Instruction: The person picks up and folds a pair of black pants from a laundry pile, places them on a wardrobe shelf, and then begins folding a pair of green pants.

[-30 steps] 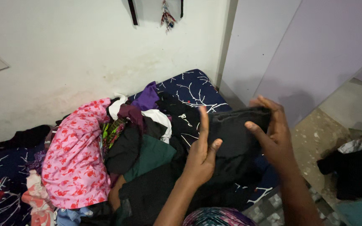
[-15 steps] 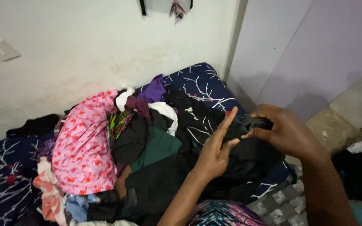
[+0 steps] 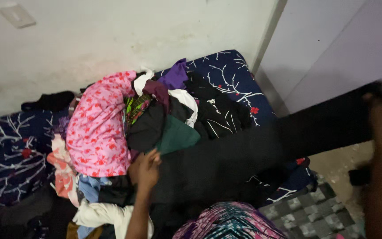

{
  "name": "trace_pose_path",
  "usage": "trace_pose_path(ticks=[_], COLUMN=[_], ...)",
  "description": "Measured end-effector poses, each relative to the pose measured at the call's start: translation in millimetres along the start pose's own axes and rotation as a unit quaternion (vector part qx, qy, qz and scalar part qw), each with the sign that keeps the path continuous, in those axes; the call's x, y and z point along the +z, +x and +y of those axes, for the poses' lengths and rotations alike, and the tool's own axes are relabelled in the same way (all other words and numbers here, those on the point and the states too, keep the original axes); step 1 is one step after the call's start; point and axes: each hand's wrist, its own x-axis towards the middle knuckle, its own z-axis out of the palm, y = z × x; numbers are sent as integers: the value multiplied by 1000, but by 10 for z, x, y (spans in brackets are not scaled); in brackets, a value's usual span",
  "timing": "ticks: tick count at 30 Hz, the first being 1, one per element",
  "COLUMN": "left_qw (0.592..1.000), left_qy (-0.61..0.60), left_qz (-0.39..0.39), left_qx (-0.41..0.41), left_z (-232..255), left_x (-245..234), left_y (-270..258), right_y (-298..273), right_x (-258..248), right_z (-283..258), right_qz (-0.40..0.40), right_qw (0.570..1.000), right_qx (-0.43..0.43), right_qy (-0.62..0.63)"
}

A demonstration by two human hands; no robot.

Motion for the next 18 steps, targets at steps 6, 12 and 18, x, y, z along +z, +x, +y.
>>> trace_pose_path(ticks=[6, 12, 18], left_qw=[866, 928, 948], left_qy=[496, 321, 272], left_qz=[-33, 34, -18], left_qx=[-55, -187, -167], left_z=[-1029, -1255, -1375], left_x=[-443, -312, -251], left_y=[-587, -977, -1229], right_y=[-683, -1722, -2344], right_x=[956, 1177, 834], right_z=[-18, -1150, -2008], right_qz=[-191, -389, -509], right_qw=[976, 906, 797], right_qx=[-101, -110, 27], right_qy=[36, 128, 323])
